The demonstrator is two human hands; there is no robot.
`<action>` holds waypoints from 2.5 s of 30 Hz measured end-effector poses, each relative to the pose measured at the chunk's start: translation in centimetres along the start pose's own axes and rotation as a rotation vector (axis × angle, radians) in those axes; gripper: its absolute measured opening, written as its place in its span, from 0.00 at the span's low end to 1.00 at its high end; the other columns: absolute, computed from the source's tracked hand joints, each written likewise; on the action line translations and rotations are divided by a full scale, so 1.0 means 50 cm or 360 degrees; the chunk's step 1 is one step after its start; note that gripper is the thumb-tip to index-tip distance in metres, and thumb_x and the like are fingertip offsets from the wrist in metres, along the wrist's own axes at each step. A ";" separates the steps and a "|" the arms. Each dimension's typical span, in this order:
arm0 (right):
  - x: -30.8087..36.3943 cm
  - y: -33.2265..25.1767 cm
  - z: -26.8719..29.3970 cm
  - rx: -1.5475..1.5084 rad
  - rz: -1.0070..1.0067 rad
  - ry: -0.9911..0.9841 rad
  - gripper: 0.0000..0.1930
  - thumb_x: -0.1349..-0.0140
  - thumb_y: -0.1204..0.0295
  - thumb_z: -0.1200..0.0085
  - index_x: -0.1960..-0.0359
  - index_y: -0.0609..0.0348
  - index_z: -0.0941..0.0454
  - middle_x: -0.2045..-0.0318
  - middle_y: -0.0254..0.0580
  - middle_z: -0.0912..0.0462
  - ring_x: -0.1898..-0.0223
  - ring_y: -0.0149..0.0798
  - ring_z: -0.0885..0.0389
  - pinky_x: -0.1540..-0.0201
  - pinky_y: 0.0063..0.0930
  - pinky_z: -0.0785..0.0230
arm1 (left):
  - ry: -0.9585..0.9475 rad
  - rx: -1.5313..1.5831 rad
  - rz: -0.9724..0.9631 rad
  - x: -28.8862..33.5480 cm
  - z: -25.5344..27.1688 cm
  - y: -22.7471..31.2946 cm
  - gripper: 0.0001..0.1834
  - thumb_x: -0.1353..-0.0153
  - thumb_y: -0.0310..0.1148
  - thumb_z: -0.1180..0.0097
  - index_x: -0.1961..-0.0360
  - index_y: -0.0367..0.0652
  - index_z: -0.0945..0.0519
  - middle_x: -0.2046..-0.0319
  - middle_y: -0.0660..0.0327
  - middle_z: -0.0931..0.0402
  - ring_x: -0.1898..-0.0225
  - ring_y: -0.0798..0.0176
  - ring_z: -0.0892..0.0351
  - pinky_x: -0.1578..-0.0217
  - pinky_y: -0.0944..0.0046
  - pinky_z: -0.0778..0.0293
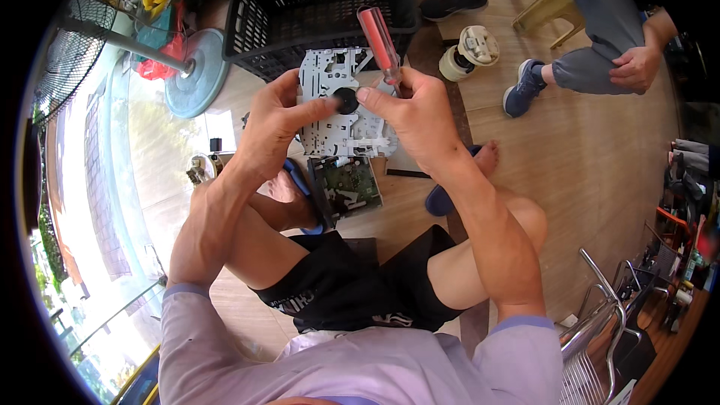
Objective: The person disassembles a car stereo unit while sitting on the floor, using a screwdriver to remove screws and separating the internal metal chassis and circuit board from the outer casing.
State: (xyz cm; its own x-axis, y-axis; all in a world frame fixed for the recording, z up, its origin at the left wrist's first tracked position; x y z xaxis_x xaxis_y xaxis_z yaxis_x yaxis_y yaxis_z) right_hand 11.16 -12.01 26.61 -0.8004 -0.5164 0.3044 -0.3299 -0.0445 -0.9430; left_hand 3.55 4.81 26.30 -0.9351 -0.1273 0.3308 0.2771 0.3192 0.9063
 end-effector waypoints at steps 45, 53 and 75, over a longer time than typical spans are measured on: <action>-0.025 -0.009 0.005 0.0295 0.0051 -0.0020 0.12 0.40 0.70 0.31 0.61 0.65 0.17 0.69 0.33 0.17 0.67 0.24 0.23 0.64 0.21 0.32 | 0.0099 0.0181 -0.0045 -0.010 0.000 -0.007 0.19 0.39 0.21 0.34 0.47 0.33 0.24 0.56 0.55 0.15 0.57 0.66 0.15 0.54 0.64 0.17; -0.022 -0.001 0.008 0.0325 -0.0018 -0.0029 0.11 0.40 0.70 0.32 0.61 0.64 0.17 0.70 0.33 0.17 0.68 0.24 0.23 0.65 0.22 0.31 | 0.0124 0.0173 -0.0054 -0.013 0.002 -0.013 0.19 0.40 0.22 0.32 0.49 0.33 0.23 0.58 0.55 0.15 0.59 0.65 0.14 0.55 0.64 0.17; -0.025 0.042 -0.009 0.0481 0.0041 -0.0115 0.16 0.38 0.63 0.32 0.59 0.66 0.18 0.69 0.34 0.18 0.67 0.25 0.24 0.63 0.25 0.31 | 0.0104 -0.0006 -0.0046 0.000 0.025 -0.024 0.20 0.39 0.22 0.35 0.46 0.34 0.24 0.57 0.56 0.16 0.59 0.65 0.15 0.55 0.63 0.17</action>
State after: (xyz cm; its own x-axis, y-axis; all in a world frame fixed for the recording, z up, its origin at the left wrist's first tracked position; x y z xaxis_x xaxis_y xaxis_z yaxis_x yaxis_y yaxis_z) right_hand 11.23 -11.08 24.32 -0.7654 -0.5795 0.2799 -0.1376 -0.2774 -0.9508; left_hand 2.94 5.61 24.89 -0.9262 -0.1977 0.3209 0.2513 0.3107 0.9167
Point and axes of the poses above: each hand's wrist, its own x-axis away from the middle knuckle, its own z-axis out of the back of the hand, y = z × x, the point moved 5 cm from there along -x, towards the middle knuckle
